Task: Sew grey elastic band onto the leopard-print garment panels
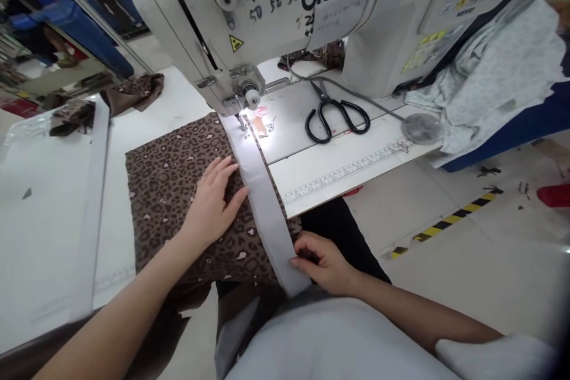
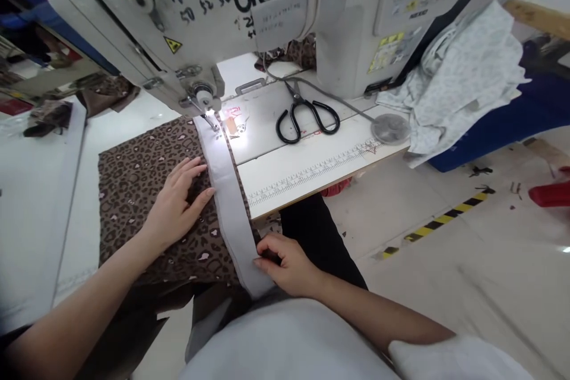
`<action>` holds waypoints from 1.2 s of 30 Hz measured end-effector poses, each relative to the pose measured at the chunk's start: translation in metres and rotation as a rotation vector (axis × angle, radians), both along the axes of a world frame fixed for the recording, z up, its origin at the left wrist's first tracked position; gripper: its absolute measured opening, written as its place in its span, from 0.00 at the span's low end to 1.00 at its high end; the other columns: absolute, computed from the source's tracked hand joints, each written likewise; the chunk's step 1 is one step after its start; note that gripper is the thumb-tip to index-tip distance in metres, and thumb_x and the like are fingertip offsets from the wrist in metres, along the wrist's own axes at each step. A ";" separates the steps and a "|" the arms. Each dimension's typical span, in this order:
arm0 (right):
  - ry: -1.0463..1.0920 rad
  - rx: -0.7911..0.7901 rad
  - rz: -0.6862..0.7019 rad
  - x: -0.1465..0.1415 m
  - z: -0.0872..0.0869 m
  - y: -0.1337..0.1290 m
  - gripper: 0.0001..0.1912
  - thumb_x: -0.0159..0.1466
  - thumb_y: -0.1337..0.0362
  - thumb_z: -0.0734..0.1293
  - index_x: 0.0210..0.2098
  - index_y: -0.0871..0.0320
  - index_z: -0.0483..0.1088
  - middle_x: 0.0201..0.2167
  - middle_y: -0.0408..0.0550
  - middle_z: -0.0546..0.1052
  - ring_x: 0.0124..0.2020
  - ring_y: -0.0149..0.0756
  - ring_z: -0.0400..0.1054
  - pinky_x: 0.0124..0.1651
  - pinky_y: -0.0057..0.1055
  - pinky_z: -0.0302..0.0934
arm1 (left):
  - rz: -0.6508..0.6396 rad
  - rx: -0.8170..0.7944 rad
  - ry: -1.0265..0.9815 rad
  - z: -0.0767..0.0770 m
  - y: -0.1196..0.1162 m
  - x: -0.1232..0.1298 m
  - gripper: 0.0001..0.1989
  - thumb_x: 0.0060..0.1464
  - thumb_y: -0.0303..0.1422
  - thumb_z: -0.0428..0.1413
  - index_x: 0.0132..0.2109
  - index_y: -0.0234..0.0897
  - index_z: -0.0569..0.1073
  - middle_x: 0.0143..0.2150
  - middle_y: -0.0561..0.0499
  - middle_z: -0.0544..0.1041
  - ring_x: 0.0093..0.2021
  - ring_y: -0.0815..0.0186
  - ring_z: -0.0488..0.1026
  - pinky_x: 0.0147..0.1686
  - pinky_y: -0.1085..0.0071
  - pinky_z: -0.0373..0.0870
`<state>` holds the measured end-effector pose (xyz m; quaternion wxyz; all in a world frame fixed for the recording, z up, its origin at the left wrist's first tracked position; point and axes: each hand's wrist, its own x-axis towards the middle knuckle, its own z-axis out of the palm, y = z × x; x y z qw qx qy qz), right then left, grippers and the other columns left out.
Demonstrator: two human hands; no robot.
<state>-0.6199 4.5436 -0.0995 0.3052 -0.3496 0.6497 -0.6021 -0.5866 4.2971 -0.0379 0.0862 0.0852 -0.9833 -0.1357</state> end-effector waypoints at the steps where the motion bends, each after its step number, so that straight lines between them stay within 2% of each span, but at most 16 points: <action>1: 0.001 -0.003 0.000 0.001 0.000 0.000 0.04 0.59 0.68 0.64 0.28 0.59 0.64 0.25 0.40 0.63 0.27 0.27 0.57 0.29 0.24 0.53 | -0.002 -0.005 0.000 -0.001 -0.003 -0.001 0.23 0.59 0.42 0.46 0.57 0.35 0.59 0.62 0.43 0.58 0.64 0.57 0.47 0.61 0.55 0.50; 6: 0.055 -0.029 -0.020 0.007 0.001 0.002 0.08 0.60 0.67 0.64 0.25 0.60 0.65 0.23 0.42 0.65 0.27 0.28 0.59 0.31 0.25 0.54 | -0.003 -0.026 0.002 0.000 -0.007 -0.005 0.23 0.59 0.42 0.45 0.56 0.33 0.60 0.61 0.42 0.59 0.64 0.57 0.47 0.60 0.55 0.50; 13: 0.142 -0.005 -0.031 0.009 0.004 0.004 0.07 0.61 0.69 0.61 0.25 0.60 0.64 0.26 0.44 0.67 0.29 0.30 0.61 0.32 0.26 0.56 | 0.012 -0.025 -0.018 -0.001 -0.008 -0.007 0.23 0.58 0.45 0.45 0.56 0.36 0.60 0.62 0.43 0.58 0.64 0.55 0.47 0.58 0.50 0.51; 20: 0.252 0.025 -0.051 0.010 -0.003 0.003 0.08 0.60 0.69 0.61 0.24 0.59 0.61 0.24 0.43 0.66 0.27 0.30 0.60 0.30 0.26 0.56 | -0.032 -0.064 -0.028 0.003 -0.010 -0.007 0.30 0.54 0.48 0.49 0.58 0.37 0.58 0.64 0.42 0.54 0.65 0.52 0.44 0.59 0.49 0.50; 22: 0.348 0.026 -0.001 0.007 -0.003 0.005 0.03 0.61 0.69 0.60 0.32 0.59 0.64 0.25 0.44 0.68 0.28 0.31 0.61 0.31 0.27 0.57 | -0.124 -0.081 -0.020 0.005 -0.006 -0.007 0.25 0.55 0.46 0.49 0.56 0.39 0.63 0.63 0.45 0.56 0.65 0.53 0.45 0.59 0.50 0.51; 24: 0.457 -0.002 0.109 0.001 0.000 0.007 0.09 0.62 0.71 0.58 0.41 0.59 0.65 0.29 0.47 0.71 0.30 0.32 0.63 0.34 0.28 0.59 | -0.203 -0.094 -0.045 0.007 0.002 -0.004 0.17 0.59 0.40 0.46 0.52 0.41 0.68 0.60 0.48 0.62 0.63 0.55 0.50 0.59 0.52 0.53; 26: 0.567 -0.047 0.224 -0.007 0.005 0.009 0.14 0.62 0.74 0.56 0.46 0.60 0.64 0.34 0.50 0.73 0.35 0.35 0.64 0.39 0.30 0.61 | -0.196 -0.086 -0.079 0.009 0.012 -0.001 0.17 0.61 0.36 0.43 0.51 0.39 0.69 0.57 0.48 0.66 0.60 0.58 0.56 0.59 0.55 0.55; 30: 0.813 -0.104 0.328 -0.021 0.018 0.008 0.15 0.63 0.76 0.54 0.47 0.64 0.64 0.35 0.53 0.74 0.38 0.36 0.65 0.42 0.32 0.62 | -0.132 -0.017 -0.106 0.009 0.024 0.007 0.21 0.59 0.39 0.46 0.56 0.33 0.65 0.60 0.44 0.62 0.61 0.58 0.54 0.60 0.57 0.55; 33: 0.929 -0.137 0.368 -0.023 0.027 0.005 0.11 0.65 0.73 0.55 0.43 0.63 0.66 0.29 0.51 0.73 0.34 0.35 0.65 0.40 0.33 0.62 | -0.145 0.034 -0.134 0.009 0.023 0.012 0.24 0.58 0.42 0.47 0.59 0.37 0.61 0.62 0.45 0.58 0.63 0.57 0.50 0.59 0.54 0.54; 36: 0.935 -0.171 0.365 -0.022 0.033 0.003 0.10 0.65 0.73 0.56 0.43 0.64 0.66 0.28 0.51 0.74 0.33 0.35 0.66 0.41 0.33 0.63 | -0.144 0.068 -0.141 0.009 0.020 0.016 0.25 0.58 0.41 0.47 0.61 0.41 0.58 0.63 0.44 0.56 0.64 0.55 0.49 0.59 0.51 0.53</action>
